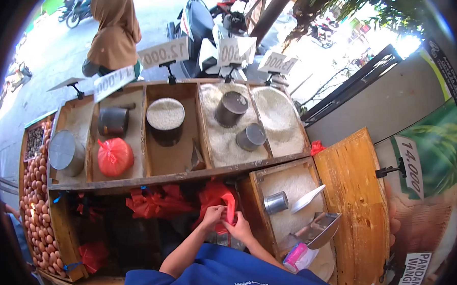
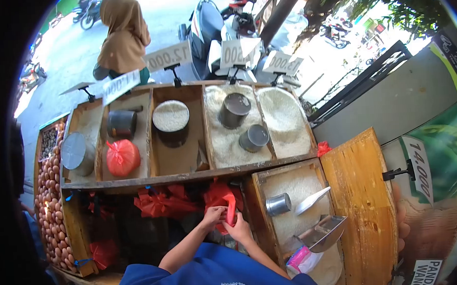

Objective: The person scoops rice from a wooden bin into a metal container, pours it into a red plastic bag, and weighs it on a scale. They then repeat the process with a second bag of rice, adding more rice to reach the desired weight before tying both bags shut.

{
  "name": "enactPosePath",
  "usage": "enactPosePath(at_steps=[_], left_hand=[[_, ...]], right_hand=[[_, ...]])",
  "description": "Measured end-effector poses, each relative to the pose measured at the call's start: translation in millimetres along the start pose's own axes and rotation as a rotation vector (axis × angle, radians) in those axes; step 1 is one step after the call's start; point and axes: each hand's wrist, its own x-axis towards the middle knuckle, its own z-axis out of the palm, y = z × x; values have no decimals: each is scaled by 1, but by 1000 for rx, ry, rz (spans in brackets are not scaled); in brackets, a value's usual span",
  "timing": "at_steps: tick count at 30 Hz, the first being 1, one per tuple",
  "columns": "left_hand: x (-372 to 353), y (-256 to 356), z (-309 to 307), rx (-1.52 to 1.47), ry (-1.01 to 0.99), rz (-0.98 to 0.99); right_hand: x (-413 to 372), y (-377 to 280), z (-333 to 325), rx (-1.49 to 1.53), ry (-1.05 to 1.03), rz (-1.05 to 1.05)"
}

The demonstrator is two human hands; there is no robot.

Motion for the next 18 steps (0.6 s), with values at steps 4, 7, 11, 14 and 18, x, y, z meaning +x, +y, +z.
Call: enactPosePath(at_steps=[4, 7, 11, 14, 18], left_hand=[[11, 4, 4, -49, -42, -25], [13, 14, 13, -25, -22, -115], [27, 5, 27, 290, -351, -94], [30, 4, 20, 228, -455, -50], [27, 16, -19, 326, -399, -76]], right_hand=[[-20, 6, -9, 106, 197, 91], [-24, 18, -16, 169, 234, 115], [-14, 24, -29, 54, 307, -10], [-9, 23, -38, 652, 21, 258], [-1, 45, -37, 1171, -54, 389]])
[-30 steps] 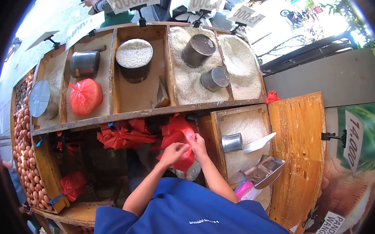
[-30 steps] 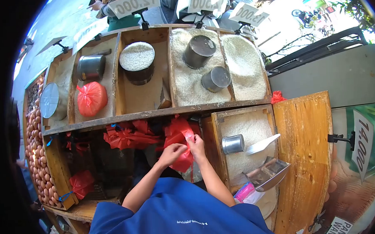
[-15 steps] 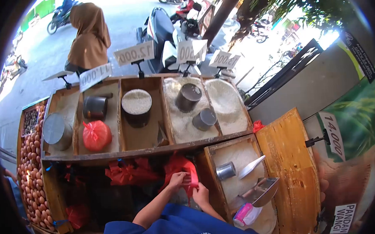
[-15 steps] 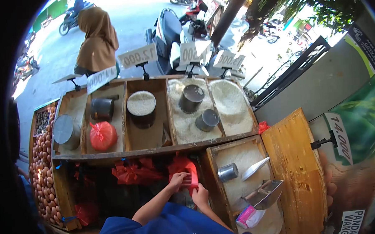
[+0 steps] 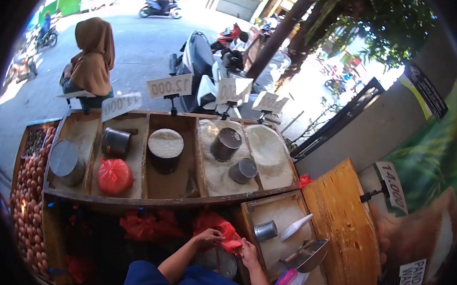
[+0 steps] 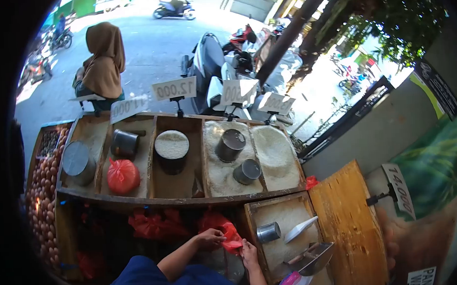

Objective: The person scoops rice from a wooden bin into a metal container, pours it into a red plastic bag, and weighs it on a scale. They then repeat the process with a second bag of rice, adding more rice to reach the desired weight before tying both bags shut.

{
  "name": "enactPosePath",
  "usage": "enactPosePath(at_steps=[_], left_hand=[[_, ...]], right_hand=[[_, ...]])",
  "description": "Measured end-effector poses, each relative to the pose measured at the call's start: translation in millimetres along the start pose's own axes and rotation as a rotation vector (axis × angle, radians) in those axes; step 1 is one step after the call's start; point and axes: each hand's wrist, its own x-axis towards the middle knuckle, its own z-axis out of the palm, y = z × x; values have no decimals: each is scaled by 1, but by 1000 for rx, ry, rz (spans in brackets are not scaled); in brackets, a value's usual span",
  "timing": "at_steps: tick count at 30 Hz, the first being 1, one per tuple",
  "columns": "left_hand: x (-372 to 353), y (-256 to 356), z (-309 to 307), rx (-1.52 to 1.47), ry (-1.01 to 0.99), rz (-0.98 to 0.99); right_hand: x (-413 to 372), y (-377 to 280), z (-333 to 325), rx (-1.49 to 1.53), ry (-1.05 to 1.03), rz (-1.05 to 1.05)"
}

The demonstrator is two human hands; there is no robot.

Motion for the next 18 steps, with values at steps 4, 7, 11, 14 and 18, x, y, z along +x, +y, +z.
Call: enactPosePath(at_steps=[4, 7, 11, 14, 18], left_hand=[[-19, -30, -76, 727, 338, -101], [-28, -34, -75, 240, 231, -77], [-20, -26, -17, -322, -118, -54], [0, -26, 0, -317, -109, 109], [144, -139, -43, -393, 638, 321]], right_hand=[[1, 6, -14, -220, 103, -52], [-6, 2, 14, -397, 37, 170], [4, 52, 32, -906, -354, -331], [4, 60, 37, -1137, -43, -423], [-18, 29, 44, -1196, 33, -279]])
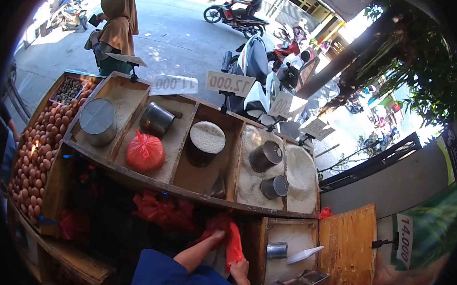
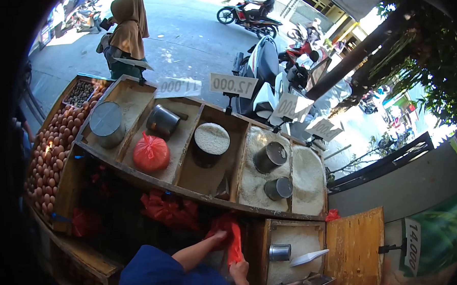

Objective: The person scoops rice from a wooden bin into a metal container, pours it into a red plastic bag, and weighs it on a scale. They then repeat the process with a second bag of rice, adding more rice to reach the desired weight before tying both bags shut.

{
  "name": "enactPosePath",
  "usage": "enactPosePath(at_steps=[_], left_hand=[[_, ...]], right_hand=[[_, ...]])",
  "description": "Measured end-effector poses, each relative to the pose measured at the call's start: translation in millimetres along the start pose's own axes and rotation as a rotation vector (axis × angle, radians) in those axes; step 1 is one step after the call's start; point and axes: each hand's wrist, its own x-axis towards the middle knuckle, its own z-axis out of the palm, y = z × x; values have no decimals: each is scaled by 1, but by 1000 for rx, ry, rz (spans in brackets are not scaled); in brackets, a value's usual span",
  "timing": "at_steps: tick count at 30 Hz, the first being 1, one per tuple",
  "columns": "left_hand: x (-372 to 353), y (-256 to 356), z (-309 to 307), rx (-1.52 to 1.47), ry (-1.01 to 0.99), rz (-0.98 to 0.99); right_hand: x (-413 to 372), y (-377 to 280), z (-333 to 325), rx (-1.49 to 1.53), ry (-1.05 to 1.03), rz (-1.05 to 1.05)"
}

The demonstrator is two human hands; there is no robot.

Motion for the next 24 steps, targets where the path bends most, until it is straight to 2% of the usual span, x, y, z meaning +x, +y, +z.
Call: enactPosePath(at_steps=[1, 3, 5, 9, 13, 14, 15, 16, 18, 19, 20, 21, 22, 24], left_hand=[[32, -40, -3, 98, 118, 139], [1, 30, -2, 641, -21, -222], [-2, 54, 4, 912, -194, -303], [7, 80, 14, 1315, -539, -290], [26, 83, 17, 1487, -885, -173], [39, 83, 14, 1473, -966, -108], [-31, 163, 35, 1442, -794, -127], [-122, 268, 59, 1391, -622, -138], [-135, 282, 54, 1028, -862, 103], [-152, 298, 45, 1034, -835, 106], [-207, 353, 37, 585, -848, 221], [-244, 383, 27, 137, -834, 335], [-254, 386, 12, 147, -810, 349], [-273, 386, -25, -9, -898, 330]], right_hand=[[-9, -9, -10, -88, 44, -105], [-28, -33, -34, -253, -142, -154], [-38, -45, -51, -273, -228, -177], [-44, -69, -101, -203, -244, -127], [-45, -87, -160, -64, -152, -33], [-42, -91, -175, -13, -114, -19], [-39, -96, -190, 46, -72, -13], [-35, -101, -204, 104, -32, -14], [-24, -110, -229, 215, 38, -37], [-17, -115, -238, 269, 70, -59], [-10, -122, -248, 319, 90, -87], [-3, -128, -255, 363, 107, -117], [6, -135, -260, 408, 116, -150], [21, -152, -266, 474, 108, -220]])
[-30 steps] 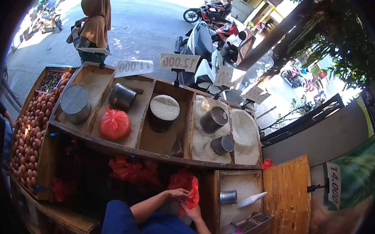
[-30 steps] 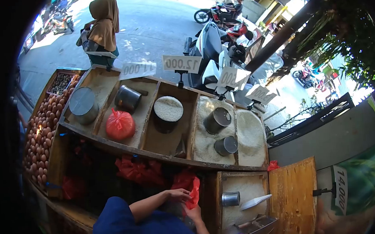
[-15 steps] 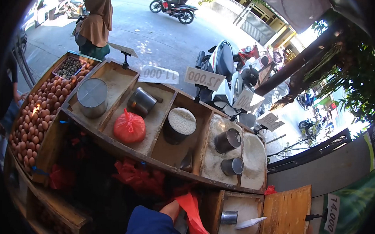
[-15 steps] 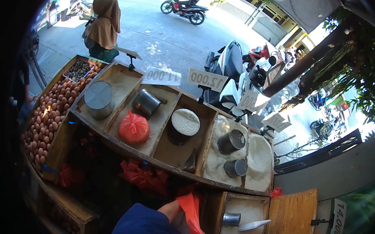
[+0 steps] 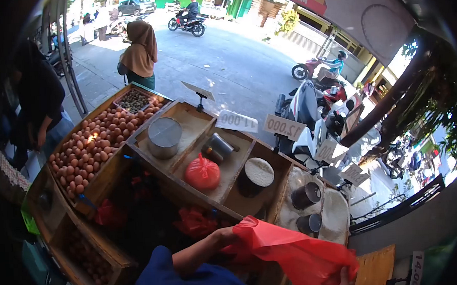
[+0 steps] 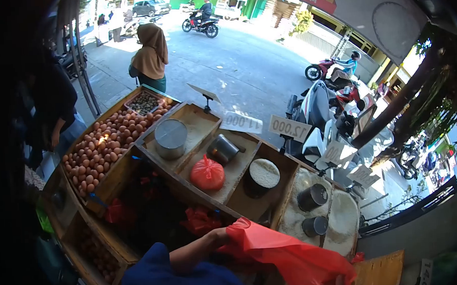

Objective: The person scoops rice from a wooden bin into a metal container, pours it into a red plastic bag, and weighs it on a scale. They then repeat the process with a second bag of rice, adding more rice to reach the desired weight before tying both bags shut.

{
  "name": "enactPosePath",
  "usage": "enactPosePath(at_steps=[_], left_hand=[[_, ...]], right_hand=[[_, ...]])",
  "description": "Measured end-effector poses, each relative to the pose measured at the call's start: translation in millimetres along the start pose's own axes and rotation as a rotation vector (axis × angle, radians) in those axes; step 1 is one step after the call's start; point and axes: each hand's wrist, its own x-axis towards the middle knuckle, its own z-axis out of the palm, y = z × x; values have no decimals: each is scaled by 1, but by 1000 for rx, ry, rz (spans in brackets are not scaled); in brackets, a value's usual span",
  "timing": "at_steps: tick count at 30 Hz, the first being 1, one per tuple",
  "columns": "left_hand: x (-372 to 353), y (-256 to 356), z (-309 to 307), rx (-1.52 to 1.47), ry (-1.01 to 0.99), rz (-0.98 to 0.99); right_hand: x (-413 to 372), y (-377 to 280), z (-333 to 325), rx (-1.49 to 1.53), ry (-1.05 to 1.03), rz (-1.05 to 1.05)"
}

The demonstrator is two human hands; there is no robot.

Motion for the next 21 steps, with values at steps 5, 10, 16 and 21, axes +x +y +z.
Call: enactPosePath(at_steps=[5, 10, 16, 21], left_hand=[[-95, 32, -23, -83, -72, 82], [-119, 84, 50, 302, 844, 288], [-156, 91, -7, -527, 1078, 845], [-201, 102, 17, -353, 982, 722]], right_hand=[[47, -35, 36, 131, -116, -125], [79, -104, 117, 195, -310, -241], [110, -155, 233, 197, -595, -315], [113, -187, 312, 174, -769, -336]])
